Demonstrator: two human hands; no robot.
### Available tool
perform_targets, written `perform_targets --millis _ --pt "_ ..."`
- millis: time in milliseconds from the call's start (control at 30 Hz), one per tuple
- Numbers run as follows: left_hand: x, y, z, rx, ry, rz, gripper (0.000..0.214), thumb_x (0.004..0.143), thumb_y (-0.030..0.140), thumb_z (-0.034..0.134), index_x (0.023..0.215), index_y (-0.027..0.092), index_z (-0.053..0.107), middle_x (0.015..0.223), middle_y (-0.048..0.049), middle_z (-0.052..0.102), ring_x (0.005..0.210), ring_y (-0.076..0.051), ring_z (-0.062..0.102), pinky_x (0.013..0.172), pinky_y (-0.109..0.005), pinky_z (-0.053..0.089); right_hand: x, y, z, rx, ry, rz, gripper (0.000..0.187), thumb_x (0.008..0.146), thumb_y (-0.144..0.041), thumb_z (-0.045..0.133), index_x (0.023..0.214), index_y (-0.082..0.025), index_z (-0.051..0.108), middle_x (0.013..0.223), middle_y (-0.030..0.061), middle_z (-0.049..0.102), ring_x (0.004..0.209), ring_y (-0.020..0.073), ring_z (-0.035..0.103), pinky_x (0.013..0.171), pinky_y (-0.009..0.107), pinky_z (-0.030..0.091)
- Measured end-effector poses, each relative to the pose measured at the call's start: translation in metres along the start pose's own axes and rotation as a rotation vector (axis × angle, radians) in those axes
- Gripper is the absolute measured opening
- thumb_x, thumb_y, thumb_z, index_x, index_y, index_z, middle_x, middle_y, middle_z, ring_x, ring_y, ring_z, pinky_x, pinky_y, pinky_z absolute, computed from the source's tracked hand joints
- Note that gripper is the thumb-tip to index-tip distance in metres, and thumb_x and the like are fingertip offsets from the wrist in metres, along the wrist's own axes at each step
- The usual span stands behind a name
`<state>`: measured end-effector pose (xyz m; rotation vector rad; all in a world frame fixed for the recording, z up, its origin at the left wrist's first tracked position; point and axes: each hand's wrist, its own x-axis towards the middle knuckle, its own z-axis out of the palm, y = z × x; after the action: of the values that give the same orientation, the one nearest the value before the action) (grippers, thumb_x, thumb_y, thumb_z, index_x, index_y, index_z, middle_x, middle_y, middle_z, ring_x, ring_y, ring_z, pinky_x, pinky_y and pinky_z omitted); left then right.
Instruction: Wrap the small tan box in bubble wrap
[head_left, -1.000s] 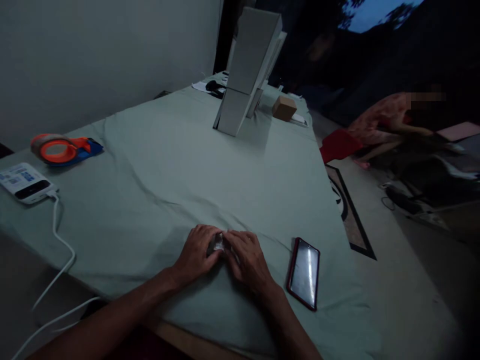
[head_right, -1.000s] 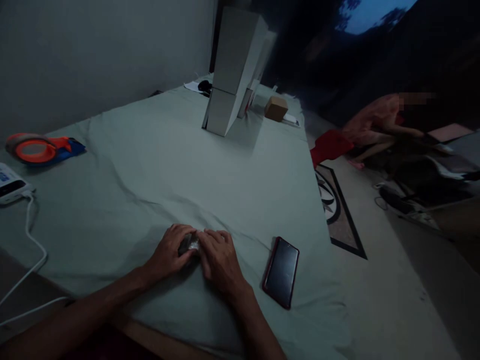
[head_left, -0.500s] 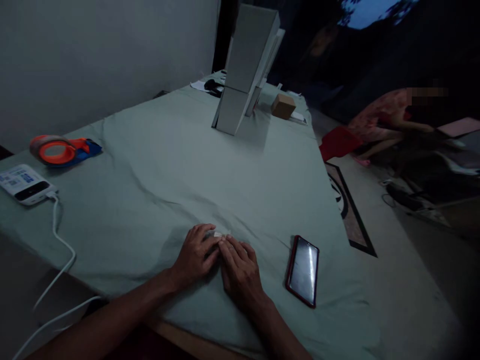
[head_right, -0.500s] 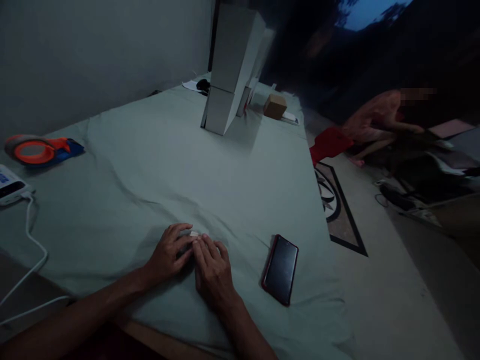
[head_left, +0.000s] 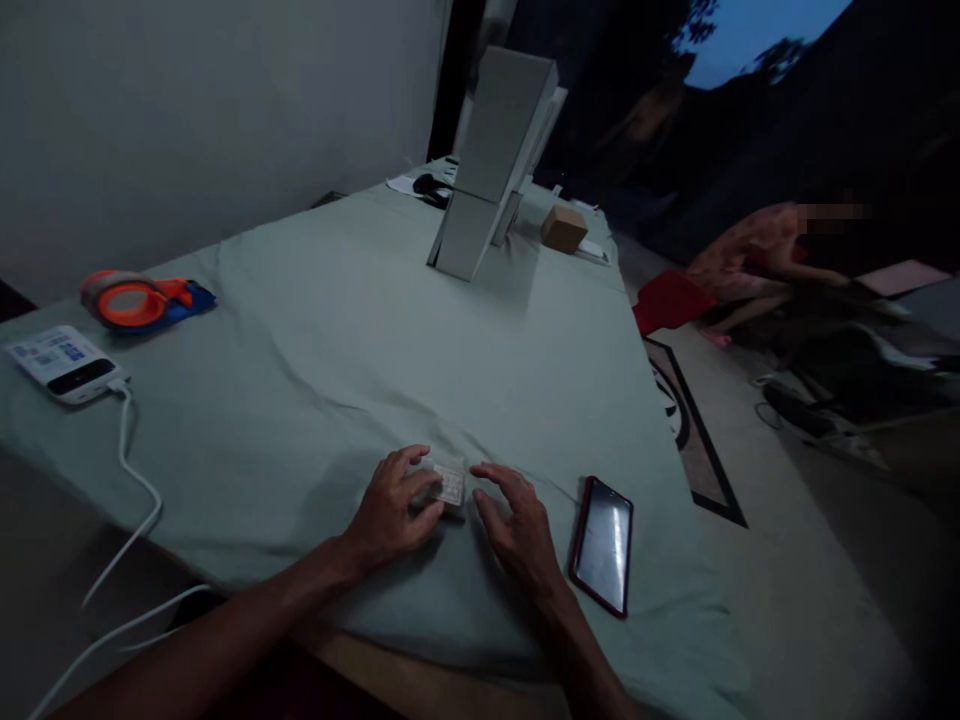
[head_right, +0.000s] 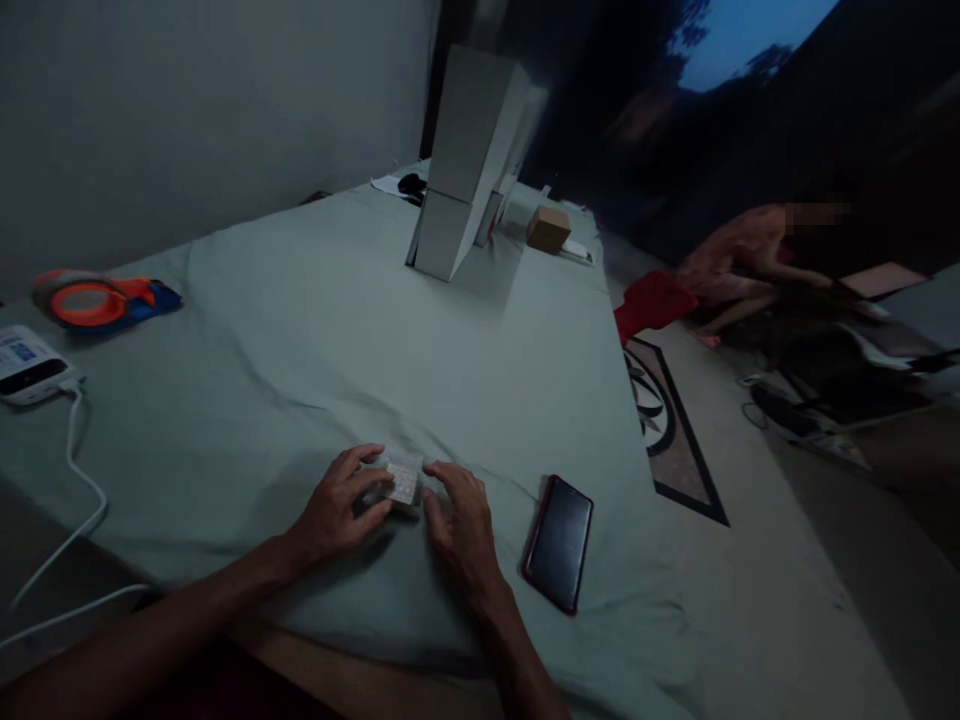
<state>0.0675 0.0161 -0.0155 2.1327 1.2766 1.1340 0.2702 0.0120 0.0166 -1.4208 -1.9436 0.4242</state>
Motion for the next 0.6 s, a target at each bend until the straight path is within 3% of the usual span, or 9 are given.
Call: perform_targets --millis 267,433,600 --pt "-0.007 0.006 -0.006 0.054 0.005 0.019 0.022 0.082 0.017 0.057 0.102 0.021 0.064 0.108 -0.0093 0.058 0.1 -0.023 0.055 0.087 -0.04 0.049 0.017 0.014 0.002 0.026 -0.026 0.093 0.024 0.084 -0.026 0.054 0.104 -0.023 0.065 0.102 0.0077 0.068 0.093 0.0233 0.062 0.085 0.04 0.048" --pt "0.001 0.015 -0.001 0.192 -0.081 0.075 0.021 0.084 0.017 0.056 0.104 0.02 0.063 0.094 -0.0077 0.056 0.088 -0.023 0.052 0.076 -0.036 0.048 0.056 0.029 0.01 0.069 -0.201 0.243 0.02 0.08 -0.032 0.057 0.09 -0.02 0.07 0.089 0.0069 0.069 0.076 0.02 0.059 0.073 0.035 0.046" --pt "0.004 0.01 0.002 0.24 -0.118 0.082 0.013 0.086 0.017 0.055 0.096 0.021 0.064 0.088 -0.0052 0.053 0.082 -0.02 0.049 0.072 -0.033 0.044 0.081 0.033 0.024 0.173 -0.336 0.228 0.012 0.074 -0.026 0.061 0.071 -0.018 0.069 0.067 0.001 0.065 0.064 0.0158 0.056 0.06 0.027 0.041"
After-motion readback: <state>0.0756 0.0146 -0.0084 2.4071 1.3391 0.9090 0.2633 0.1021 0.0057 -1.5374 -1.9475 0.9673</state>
